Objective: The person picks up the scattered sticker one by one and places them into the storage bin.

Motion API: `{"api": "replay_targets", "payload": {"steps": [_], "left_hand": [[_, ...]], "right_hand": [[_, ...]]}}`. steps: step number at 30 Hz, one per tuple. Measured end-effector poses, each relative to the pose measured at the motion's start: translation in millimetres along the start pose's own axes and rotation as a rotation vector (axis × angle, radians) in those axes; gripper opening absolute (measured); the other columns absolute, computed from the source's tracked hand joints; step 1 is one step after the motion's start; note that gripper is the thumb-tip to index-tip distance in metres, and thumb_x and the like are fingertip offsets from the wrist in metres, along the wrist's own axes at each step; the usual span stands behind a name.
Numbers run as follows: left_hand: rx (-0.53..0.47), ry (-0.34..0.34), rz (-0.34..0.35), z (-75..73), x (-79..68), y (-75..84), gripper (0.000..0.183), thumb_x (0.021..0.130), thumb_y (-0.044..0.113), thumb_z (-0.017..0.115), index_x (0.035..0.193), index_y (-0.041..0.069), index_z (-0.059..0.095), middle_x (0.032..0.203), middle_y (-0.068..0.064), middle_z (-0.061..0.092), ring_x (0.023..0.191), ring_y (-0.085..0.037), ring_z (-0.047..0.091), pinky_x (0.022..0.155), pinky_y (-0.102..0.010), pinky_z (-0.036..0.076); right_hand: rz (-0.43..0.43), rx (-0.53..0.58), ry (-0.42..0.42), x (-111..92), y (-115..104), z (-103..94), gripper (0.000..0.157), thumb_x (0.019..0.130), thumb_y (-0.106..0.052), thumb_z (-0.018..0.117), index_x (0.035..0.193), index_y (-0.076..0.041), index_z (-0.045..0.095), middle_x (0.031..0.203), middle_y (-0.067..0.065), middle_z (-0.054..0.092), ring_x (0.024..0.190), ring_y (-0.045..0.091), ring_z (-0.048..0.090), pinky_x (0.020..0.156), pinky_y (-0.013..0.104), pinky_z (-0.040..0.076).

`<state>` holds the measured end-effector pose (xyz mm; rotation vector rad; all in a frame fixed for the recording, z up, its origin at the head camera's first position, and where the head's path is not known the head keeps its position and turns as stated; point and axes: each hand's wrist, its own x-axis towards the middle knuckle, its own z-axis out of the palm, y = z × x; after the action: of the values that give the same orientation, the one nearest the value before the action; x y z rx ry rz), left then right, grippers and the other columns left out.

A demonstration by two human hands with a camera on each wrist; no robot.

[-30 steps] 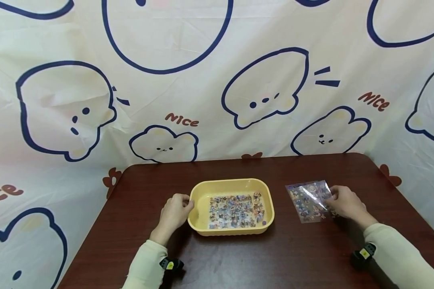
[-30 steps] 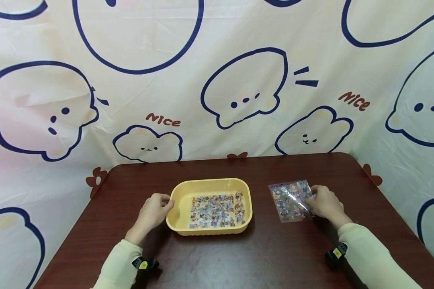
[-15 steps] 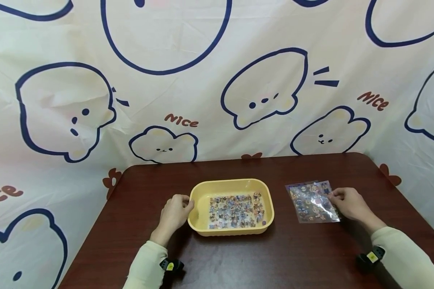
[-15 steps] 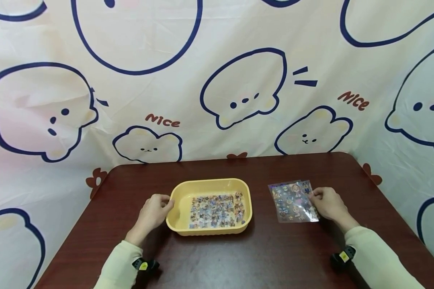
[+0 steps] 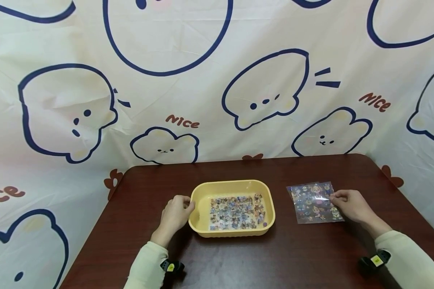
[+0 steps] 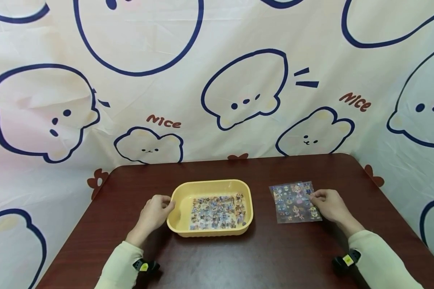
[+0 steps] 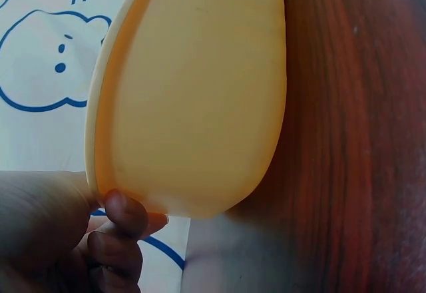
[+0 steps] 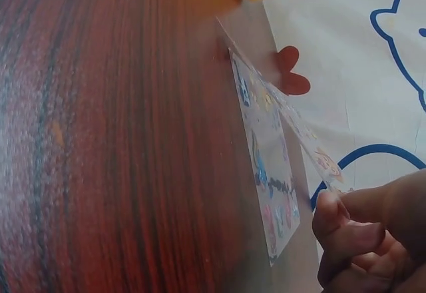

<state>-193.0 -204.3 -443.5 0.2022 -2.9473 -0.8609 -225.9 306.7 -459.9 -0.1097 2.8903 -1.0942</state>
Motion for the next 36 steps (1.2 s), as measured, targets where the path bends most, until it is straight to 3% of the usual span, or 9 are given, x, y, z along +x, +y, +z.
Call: {"api": "replay_targets", "payload": {"steps": [10, 17, 36], "left_hand": [[0.002, 0.008, 0.005, 0.3, -1.4, -1.0, 0.027, 0.094, 0.026, 0.064, 0.110, 0.008, 0.077, 0.093, -0.003, 0.079, 0.089, -0.022, 0.072, 0.078, -0.049, 0.054], [-0.002, 0.008, 0.001, -0.1, -1.6, 0.1, 0.027, 0.094, 0.025, 0.063, 0.110, 0.008, 0.077, 0.095, -0.004, 0.079, 0.088, -0.021, 0.072, 0.078, -0.049, 0.054], [0.002, 0.007, -0.018, -0.7, -1.6, 2.5, 0.027, 0.094, 0.025, 0.064, 0.110, 0.008, 0.077, 0.094, -0.003, 0.078, 0.086, -0.019, 0.072, 0.077, -0.045, 0.054]], "right_hand": [[-0.008, 0.039, 0.006, -6, -3, -0.4, 0.038, 0.107, -0.020, 0.048, 0.116, 0.013, 0.064, 0.093, 0.017, 0.075, 0.068, 0.008, 0.055, 0.055, 0.030, 0.043], [-0.017, 0.043, 0.020, -9, -6, -0.7, 0.039, 0.107, -0.021, 0.048, 0.115, 0.012, 0.065, 0.096, 0.019, 0.075, 0.071, 0.007, 0.055, 0.058, 0.029, 0.043], [-0.037, 0.063, 0.075, -12, -26, -0.8, 0.038, 0.106, -0.025, 0.052, 0.112, 0.009, 0.066, 0.077, 0.007, 0.066, 0.061, 0.007, 0.046, 0.049, 0.028, 0.037]]}}
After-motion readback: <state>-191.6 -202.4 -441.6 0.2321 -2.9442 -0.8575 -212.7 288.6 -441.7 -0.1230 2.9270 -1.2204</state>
